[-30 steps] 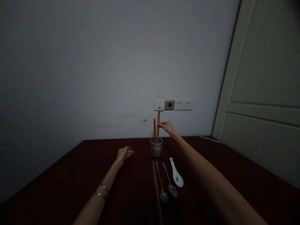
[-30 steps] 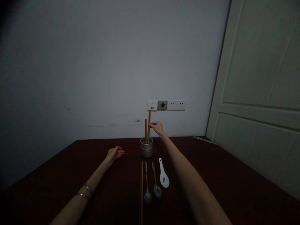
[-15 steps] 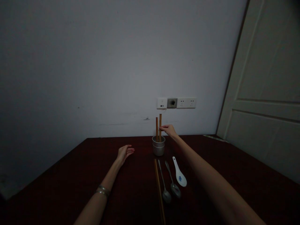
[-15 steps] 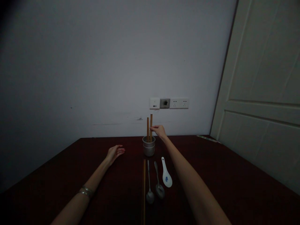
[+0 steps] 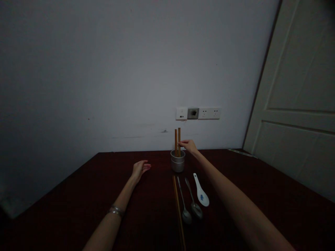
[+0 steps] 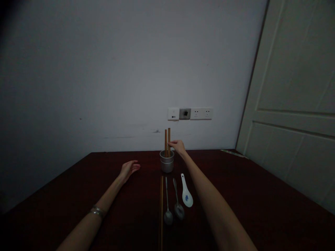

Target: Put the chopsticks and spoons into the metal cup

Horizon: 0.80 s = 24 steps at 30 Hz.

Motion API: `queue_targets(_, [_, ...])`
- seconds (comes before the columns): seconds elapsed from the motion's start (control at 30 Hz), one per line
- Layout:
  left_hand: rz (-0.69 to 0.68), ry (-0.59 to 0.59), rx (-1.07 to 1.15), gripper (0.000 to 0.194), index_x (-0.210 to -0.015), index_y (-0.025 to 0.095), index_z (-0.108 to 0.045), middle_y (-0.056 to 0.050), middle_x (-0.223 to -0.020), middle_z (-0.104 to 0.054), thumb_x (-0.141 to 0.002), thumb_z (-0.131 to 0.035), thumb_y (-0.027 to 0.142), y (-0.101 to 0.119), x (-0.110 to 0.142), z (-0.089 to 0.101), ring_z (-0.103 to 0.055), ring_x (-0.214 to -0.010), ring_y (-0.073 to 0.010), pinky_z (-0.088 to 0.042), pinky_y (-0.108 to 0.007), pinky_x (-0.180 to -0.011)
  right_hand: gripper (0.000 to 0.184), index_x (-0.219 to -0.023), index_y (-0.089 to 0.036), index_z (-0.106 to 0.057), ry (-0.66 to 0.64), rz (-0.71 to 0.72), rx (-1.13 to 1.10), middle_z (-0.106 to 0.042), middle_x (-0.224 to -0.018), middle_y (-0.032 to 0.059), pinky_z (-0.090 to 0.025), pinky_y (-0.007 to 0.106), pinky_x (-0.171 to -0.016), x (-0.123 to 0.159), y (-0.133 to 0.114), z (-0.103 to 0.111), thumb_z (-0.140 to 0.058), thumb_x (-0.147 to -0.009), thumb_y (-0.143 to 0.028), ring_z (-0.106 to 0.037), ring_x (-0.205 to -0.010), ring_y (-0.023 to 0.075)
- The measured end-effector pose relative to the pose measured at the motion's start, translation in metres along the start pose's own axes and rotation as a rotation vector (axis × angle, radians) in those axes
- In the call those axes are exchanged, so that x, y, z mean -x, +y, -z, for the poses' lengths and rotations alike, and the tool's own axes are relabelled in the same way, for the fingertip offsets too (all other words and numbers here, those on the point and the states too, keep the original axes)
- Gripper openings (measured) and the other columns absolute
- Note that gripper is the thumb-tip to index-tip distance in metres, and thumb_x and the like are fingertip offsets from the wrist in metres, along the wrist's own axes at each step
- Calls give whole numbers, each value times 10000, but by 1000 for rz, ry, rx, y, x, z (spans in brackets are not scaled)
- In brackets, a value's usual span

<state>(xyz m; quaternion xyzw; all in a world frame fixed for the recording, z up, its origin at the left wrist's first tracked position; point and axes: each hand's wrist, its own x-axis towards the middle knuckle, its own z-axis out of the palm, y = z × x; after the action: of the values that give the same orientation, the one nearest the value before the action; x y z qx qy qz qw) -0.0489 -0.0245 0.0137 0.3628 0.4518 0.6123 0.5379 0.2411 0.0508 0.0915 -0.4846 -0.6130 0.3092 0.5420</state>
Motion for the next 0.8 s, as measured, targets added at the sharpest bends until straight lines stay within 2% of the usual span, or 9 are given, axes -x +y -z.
queue_targets(0.4, [-4,8,11,105,-783,93,-561,-95,-563,-648,-744,-476,140,-2,-4,0,-641,-552,-171,-516,-289,-631,195,-667,-106,-682,-14,-13,-49,-690,-659,75,-471,241,-576,3,16,-4,-671,-605,-290,-629,-616,161])
queue_targets(0.8, [-5,5,11,111,-767,102,-557,-89,-552,-644,-766,-453,142,-2,-3,0,-642,-554,-168,-522,-306,-653,209,-659,-107,-683,-25,-30,-51,-687,-644,67,-474,243,-573,3,18,-9,-678,-584,-302,-619,-594,151])
